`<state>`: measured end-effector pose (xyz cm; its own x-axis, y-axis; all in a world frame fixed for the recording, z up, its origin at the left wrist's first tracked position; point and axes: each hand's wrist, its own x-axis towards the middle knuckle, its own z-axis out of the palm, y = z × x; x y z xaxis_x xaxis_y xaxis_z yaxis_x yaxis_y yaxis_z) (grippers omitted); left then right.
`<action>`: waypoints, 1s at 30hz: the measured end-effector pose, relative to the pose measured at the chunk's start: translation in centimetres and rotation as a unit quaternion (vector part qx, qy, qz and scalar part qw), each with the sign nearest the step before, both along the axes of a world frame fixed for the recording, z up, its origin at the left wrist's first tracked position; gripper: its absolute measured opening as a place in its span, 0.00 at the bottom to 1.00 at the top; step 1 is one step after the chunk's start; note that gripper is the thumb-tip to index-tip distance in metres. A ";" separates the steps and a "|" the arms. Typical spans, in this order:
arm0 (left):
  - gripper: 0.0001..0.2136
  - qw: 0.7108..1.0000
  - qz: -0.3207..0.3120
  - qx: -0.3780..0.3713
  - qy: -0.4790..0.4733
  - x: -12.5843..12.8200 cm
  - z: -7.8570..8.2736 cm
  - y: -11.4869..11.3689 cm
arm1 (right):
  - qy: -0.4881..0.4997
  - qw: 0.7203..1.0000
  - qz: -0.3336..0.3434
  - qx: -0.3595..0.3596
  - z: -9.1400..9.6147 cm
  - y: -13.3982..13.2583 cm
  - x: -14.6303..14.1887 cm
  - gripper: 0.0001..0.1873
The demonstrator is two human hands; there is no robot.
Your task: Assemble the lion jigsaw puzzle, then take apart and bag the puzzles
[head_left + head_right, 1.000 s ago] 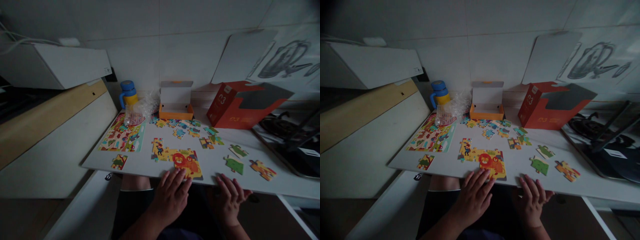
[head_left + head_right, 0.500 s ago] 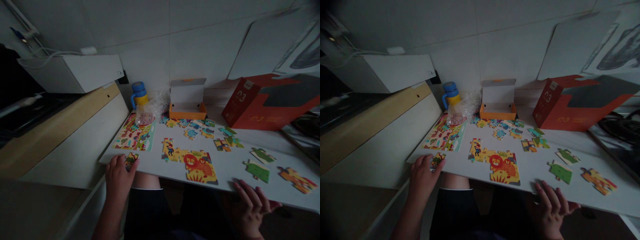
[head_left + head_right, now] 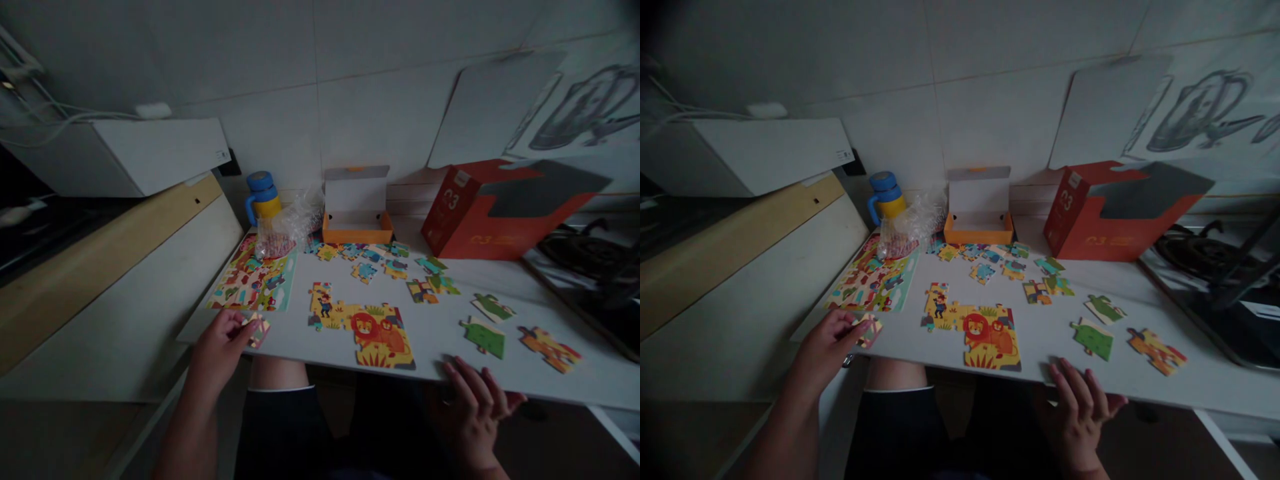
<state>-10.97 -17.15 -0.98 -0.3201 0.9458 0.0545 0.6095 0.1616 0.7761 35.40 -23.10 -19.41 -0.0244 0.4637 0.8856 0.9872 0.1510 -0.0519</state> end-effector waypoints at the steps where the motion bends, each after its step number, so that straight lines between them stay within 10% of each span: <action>1: 0.20 0.998 -0.023 0.004 -0.051 0.9 0.2 -0.1 | -0.001 1.000 -0.003 0.001 0.1 0.1 0.0 0.43; 7: 0.18 0.965 -0.111 -0.003 -0.237 7.9 0.2 -0.6 | 0.080 0.994 0.035 -0.061 2.6 -1.2 -0.8 0.26; 12: 0.14 0.942 -0.203 -0.019 -0.268 13.4 -0.5 -1.3 | 0.143 0.970 0.170 -0.101 8.2 -1.5 -1.4 0.20; 17: 0.12 0.923 -0.280 0.015 -0.262 17.3 -0.4 -0.3 | 0.204 0.865 0.325 -0.324 17.0 3.2 -3.8 0.28; 20: 0.11 0.929 -0.282 0.070 -0.228 19.0 -0.9 0.9 | 0.202 0.785 0.401 -0.426 20.5 8.0 -4.4 0.12; 24: 0.14 0.943 -0.269 0.175 -0.089 20.3 -2.0 1.6 | 0.198 0.796 0.348 -0.454 21.4 14.6 -3.2 0.12; 30: 0.21 0.861 -0.435 0.185 0.185 21.3 -2.1 0.4 | 0.165 0.808 0.295 -0.482 19.2 18.0 -1.8 0.18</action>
<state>10.32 -16.73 -3.06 0.6060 0.7146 0.3495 0.5918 -0.6986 0.4021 33.56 -5.10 -0.21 -0.3292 0.9363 0.1226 0.6664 0.3224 -0.6723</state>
